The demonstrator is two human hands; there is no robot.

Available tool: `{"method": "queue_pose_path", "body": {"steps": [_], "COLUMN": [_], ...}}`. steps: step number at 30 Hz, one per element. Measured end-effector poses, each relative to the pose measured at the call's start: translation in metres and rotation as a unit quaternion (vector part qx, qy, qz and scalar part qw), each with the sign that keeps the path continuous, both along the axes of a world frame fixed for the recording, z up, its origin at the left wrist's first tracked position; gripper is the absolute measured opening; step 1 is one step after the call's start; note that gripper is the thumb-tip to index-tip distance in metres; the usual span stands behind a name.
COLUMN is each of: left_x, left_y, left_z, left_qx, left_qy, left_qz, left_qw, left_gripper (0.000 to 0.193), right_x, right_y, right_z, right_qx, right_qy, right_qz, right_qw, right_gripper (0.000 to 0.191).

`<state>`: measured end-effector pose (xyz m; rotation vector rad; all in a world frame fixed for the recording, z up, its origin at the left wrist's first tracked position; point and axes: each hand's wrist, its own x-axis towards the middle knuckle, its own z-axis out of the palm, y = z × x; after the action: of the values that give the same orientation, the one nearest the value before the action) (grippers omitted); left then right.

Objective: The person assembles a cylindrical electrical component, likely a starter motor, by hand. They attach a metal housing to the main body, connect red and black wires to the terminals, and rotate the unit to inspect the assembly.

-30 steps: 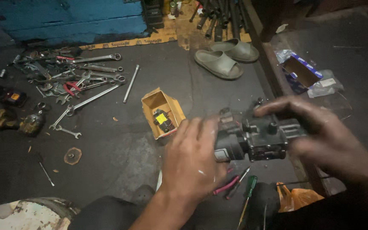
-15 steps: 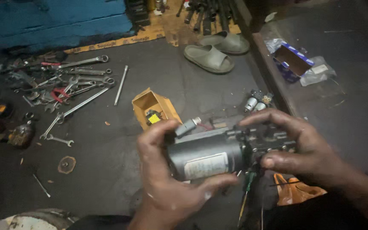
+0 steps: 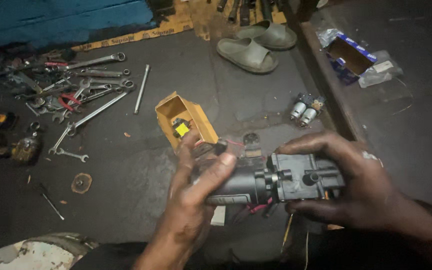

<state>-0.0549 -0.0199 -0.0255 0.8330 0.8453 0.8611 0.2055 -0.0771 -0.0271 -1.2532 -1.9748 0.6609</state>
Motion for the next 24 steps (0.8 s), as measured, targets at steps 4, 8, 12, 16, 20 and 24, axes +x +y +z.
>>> {"method": "queue_pose_path", "body": {"steps": [4, 8, 12, 16, 20, 24], "left_x": [-0.003, -0.002, -0.001, 0.0, -0.002, -0.002], "left_y": [0.003, 0.001, 0.001, 0.002, 0.001, 0.0], "left_z": [0.008, 0.017, 0.022, 0.023, 0.02, 0.015], "left_qx": [0.003, 0.038, 0.069, 0.045, 0.036, 0.0], "left_qy": [0.059, 0.085, 0.068, 0.108, 0.102, 0.067], "left_qz": [-0.046, -0.048, -0.038, -0.033, -0.032, -0.029], "left_qw": [0.997, 0.995, 0.995, 0.993, 0.994, 0.997], "left_gripper": [0.066, 0.045, 0.034, 0.032, 0.032, 0.032], "right_x": [-0.002, -0.008, -0.007, -0.006, -0.007, -0.007], "right_y": [-0.001, 0.001, -0.003, -0.004, -0.001, 0.001], "right_z": [0.002, 0.001, 0.002, 0.001, 0.003, 0.011], "right_qx": [0.019, 0.077, 0.013, 0.01, 0.051, 0.047], "right_qy": [0.025, 0.068, 0.021, 0.034, 0.014, 0.005], "right_qz": [0.056, 0.092, 0.041, 0.045, 0.064, 0.07], "right_qw": [0.998, 0.99, 0.999, 0.998, 0.997, 0.996], "right_gripper": [0.075, 0.084, 0.079, 0.076, 0.076, 0.075]}}
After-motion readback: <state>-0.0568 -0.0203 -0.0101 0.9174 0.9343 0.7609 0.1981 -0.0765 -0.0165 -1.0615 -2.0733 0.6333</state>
